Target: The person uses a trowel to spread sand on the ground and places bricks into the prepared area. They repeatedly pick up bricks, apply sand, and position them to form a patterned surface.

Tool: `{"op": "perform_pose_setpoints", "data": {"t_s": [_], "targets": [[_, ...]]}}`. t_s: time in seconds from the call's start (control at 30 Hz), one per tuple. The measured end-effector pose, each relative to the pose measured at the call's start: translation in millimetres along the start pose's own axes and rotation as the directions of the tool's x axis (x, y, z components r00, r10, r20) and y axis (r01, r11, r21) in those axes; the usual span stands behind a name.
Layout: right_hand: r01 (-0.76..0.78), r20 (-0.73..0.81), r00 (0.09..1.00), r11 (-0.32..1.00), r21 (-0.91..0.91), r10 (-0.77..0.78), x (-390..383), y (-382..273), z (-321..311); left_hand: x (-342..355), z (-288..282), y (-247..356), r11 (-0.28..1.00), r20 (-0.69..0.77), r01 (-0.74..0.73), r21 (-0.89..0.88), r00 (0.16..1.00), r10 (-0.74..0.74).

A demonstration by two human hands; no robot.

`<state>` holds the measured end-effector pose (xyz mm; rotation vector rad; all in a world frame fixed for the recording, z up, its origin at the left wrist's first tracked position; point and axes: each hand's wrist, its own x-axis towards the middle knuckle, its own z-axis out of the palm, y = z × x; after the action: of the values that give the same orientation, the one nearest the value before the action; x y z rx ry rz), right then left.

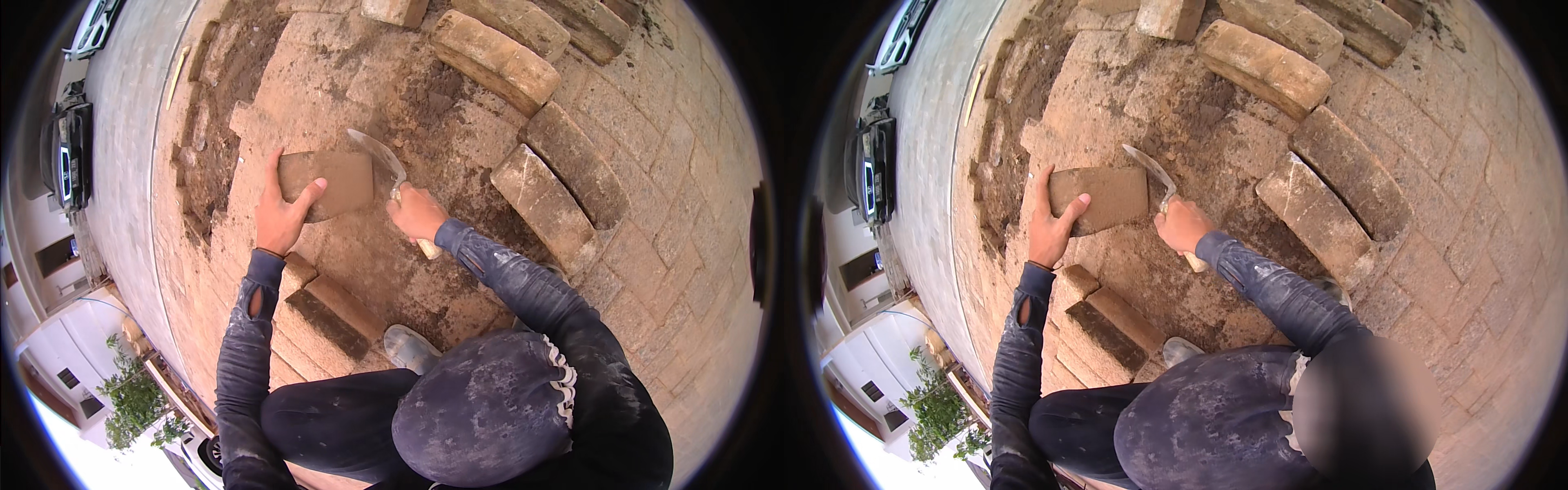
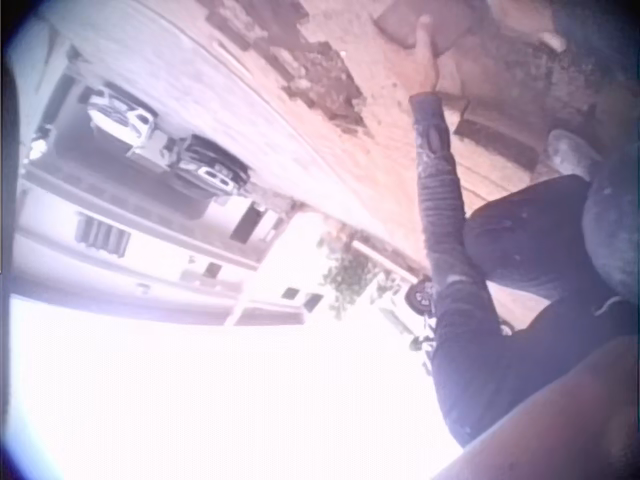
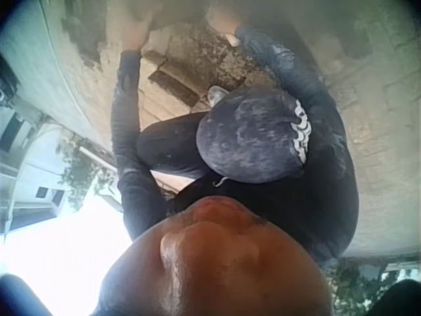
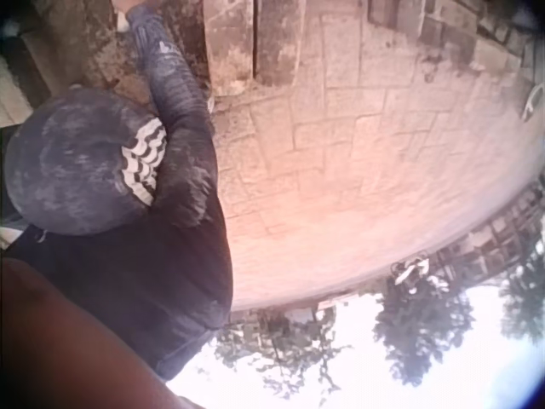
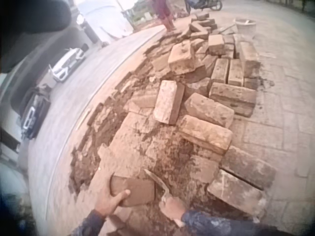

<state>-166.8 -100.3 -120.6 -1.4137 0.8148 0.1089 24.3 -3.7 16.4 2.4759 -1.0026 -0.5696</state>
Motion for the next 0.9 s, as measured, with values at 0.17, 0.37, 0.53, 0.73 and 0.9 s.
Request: {"op": "perform_pose_setpoints", "data": {"t_s": [0.17, 0.37, 0.53, 0.73, 0.9], "targets": [[0.406, -0.162, 0.891, 0.905, -0.129, -0.423, -32, -17, 23, 16, 4, -17, 0.992, -0.179, 0.044, -0.119, 0.982, -0.065], [0.271, -0.024, 0.96, 0.948, -0.166, -0.279, -27, -25, 16, 13, 16, -31, 0.997, -0.31, 0.073, 0.03, 0.949, -0.06], [0.275, 0.046, 0.961, 0.937, -0.216, -0.271, -17, -32, -8, 16, 23, -26, 0.995, -0.327, 0.057, 0.077, 0.944, -0.029], [-0.039, 0.012, 0.999, 0.998, 0.055, 0.039, -31, -39, -21, 23, 26, -23, 0.999, -0.286, 0.042, 0.012, 0.958, -0.037], [0.382, 0.008, 0.92, 0.895, -0.229, -0.391, -28, -34, -15, 27, 13, -30, 0.972, -0.132, 0.144, -0.184, 0.976, -0.17]]}}
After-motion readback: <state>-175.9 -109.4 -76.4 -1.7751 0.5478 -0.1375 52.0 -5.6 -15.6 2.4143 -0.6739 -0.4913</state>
